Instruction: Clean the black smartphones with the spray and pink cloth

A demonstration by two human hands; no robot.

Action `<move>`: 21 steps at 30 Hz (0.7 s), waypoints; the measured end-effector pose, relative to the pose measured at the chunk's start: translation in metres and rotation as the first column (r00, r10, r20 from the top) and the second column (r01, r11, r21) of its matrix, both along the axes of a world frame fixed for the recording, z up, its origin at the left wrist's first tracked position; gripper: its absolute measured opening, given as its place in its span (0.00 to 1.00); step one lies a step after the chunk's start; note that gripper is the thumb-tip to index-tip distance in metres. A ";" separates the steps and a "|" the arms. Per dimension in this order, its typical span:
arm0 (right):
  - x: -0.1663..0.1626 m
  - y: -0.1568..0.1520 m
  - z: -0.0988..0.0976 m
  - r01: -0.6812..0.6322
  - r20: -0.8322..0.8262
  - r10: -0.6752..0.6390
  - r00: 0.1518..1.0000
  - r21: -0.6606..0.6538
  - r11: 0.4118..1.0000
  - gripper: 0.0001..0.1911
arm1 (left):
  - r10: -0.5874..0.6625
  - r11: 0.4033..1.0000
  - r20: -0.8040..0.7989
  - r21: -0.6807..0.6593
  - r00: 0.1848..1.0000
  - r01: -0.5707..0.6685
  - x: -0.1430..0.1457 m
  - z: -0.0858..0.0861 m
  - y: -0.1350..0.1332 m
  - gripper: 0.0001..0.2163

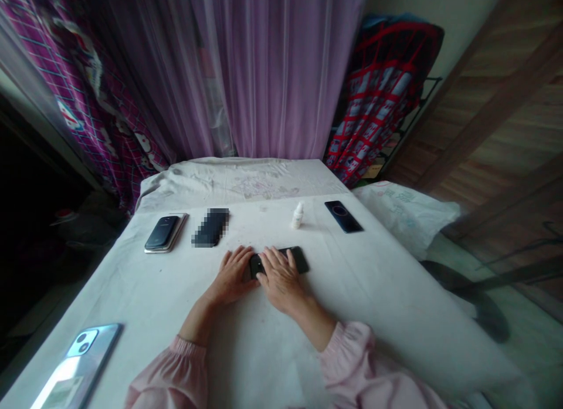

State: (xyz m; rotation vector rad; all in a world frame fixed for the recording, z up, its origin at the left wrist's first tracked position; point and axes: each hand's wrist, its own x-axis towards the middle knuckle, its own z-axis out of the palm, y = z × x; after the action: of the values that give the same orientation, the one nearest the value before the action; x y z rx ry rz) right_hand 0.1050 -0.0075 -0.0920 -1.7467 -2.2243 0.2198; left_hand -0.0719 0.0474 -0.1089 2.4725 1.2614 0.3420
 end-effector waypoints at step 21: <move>0.027 -0.006 -0.001 0.078 0.063 -0.078 0.995 0.004 0.997 0.25 | 0.006 1.000 -0.033 -0.014 0.999 -0.007 -0.002 0.001 0.000 0.34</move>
State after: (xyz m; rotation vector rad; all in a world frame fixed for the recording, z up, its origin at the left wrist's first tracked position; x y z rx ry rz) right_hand 0.1320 -0.0134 -0.0928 -1.8598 -2.1937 0.1473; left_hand -0.0735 0.0473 -0.1075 2.4724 1.2810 0.2945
